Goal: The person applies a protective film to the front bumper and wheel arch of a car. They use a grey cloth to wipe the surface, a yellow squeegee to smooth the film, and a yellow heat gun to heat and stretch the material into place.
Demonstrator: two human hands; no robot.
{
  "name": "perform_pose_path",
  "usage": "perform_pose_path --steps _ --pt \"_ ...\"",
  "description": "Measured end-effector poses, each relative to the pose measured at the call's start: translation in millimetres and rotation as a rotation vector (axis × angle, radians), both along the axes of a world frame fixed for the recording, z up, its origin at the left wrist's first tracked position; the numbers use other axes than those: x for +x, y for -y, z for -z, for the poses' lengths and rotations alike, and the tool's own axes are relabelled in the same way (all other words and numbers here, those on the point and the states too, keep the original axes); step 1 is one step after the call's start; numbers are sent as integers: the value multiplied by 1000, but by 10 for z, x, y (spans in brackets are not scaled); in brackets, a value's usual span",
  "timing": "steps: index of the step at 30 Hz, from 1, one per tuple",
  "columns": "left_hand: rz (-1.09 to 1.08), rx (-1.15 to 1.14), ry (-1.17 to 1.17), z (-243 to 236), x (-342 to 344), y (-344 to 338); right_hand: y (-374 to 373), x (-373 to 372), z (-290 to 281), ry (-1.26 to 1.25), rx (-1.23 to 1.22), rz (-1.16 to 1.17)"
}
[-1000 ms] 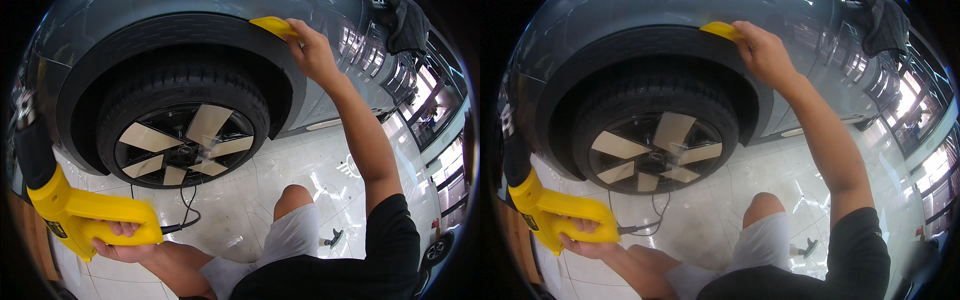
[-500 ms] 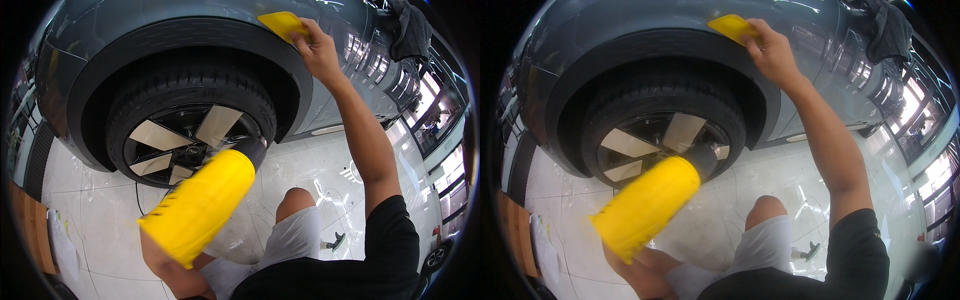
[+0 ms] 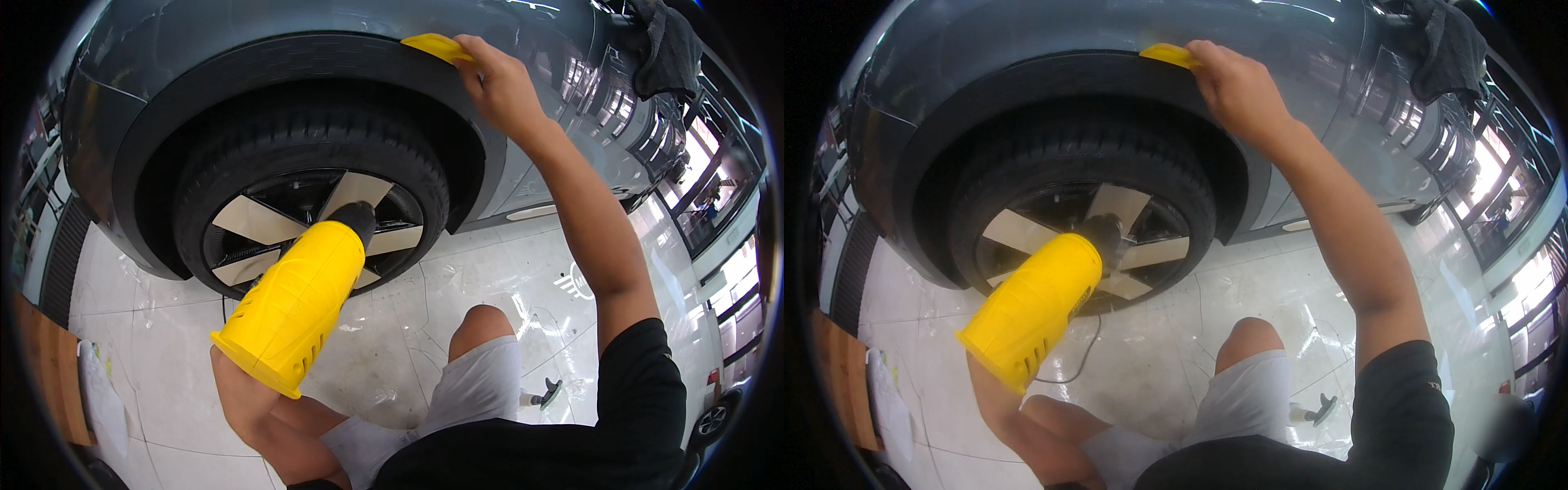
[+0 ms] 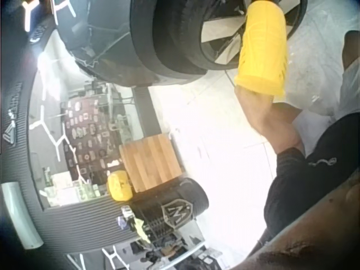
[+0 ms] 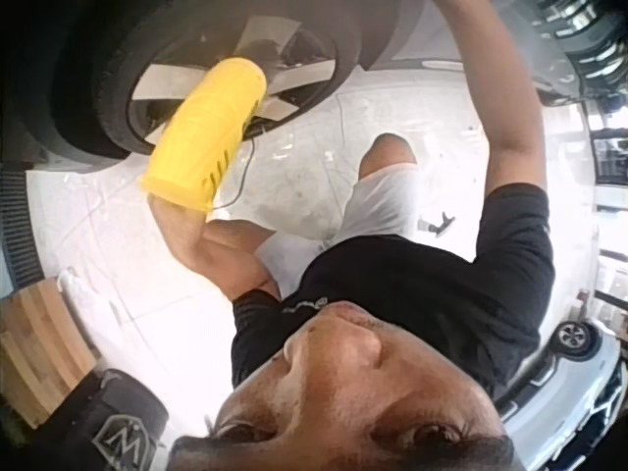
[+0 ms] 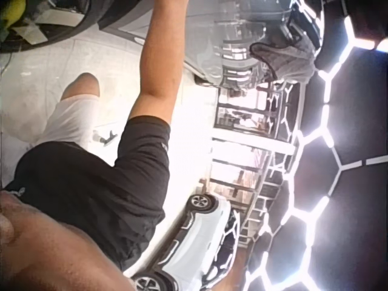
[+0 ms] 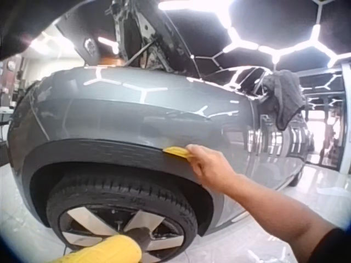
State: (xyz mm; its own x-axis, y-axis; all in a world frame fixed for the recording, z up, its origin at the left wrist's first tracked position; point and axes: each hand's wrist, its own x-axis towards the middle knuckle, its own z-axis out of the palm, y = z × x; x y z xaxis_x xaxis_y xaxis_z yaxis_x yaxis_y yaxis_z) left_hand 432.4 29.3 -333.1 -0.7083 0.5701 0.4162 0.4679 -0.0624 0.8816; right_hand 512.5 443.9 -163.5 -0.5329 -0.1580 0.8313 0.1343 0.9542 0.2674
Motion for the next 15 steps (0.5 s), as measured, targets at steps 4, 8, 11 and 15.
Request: perform_pose_path --steps 4,8,11,15 --pt "-343 203 -40 537 20 -17 25 80 -150 -219 -349 -165" --pt "14 553 154 439 94 -258 -89 272 -92 -293 -465 -145" --pt "136 627 208 388 112 -410 -148 394 -48 -299 -477 -99" --pt "209 582 338 404 202 -540 -215 501 -54 -280 -484 -45"
